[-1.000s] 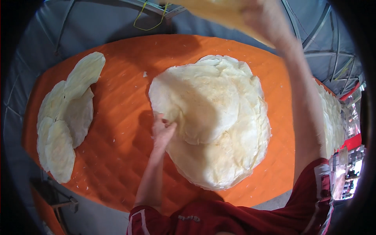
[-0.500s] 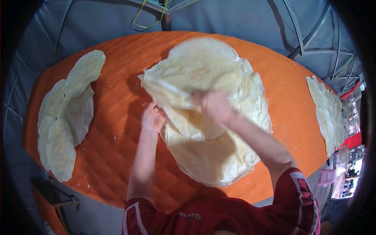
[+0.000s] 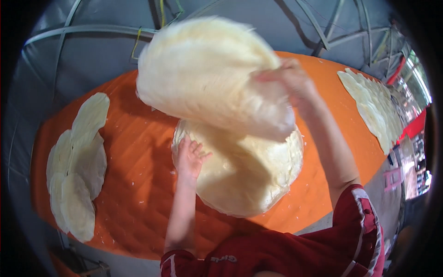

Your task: The person picks up thin circles of flatbread from an orange table and places them into a stack by hand.

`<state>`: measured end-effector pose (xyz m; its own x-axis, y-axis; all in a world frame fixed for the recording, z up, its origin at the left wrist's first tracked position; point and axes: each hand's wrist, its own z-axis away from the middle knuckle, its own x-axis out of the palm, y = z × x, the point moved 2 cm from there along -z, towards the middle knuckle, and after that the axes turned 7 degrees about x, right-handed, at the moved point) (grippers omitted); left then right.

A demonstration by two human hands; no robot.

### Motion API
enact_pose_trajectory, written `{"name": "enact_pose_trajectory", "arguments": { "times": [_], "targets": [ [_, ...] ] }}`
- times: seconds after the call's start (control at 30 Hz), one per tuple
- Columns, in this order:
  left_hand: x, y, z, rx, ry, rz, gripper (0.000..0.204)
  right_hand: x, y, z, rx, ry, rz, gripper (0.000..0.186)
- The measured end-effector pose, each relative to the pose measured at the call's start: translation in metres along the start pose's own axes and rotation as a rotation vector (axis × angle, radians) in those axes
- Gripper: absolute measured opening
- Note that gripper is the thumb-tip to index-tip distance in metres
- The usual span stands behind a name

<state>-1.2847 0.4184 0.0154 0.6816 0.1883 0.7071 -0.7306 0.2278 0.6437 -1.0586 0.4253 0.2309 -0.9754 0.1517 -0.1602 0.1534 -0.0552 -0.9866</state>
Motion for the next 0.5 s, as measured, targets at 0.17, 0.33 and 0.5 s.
{"name": "enact_pose_trajectory", "arguments": {
  "times": [0.17, 0.33, 0.5],
  "targets": [
    [-0.03, -0.01, 0.054, 0.353, -0.01, 0.026, 0.06, -0.065, 0.039, 0.081, 0.263, 0.054, -0.442, 0.051],
    [-0.037, -0.01, 0.071, 0.296, 0.106, -0.49, 0.051, -0.095, 0.217, 0.14, 0.434, -0.091, -0.918, 0.064],
    [-0.048, -0.018, 0.057, 0.084, 0.021, -0.402, 0.057, -0.088, 0.266, 0.15, 0.442, 0.024, -0.788, 0.062]
  ]
}}
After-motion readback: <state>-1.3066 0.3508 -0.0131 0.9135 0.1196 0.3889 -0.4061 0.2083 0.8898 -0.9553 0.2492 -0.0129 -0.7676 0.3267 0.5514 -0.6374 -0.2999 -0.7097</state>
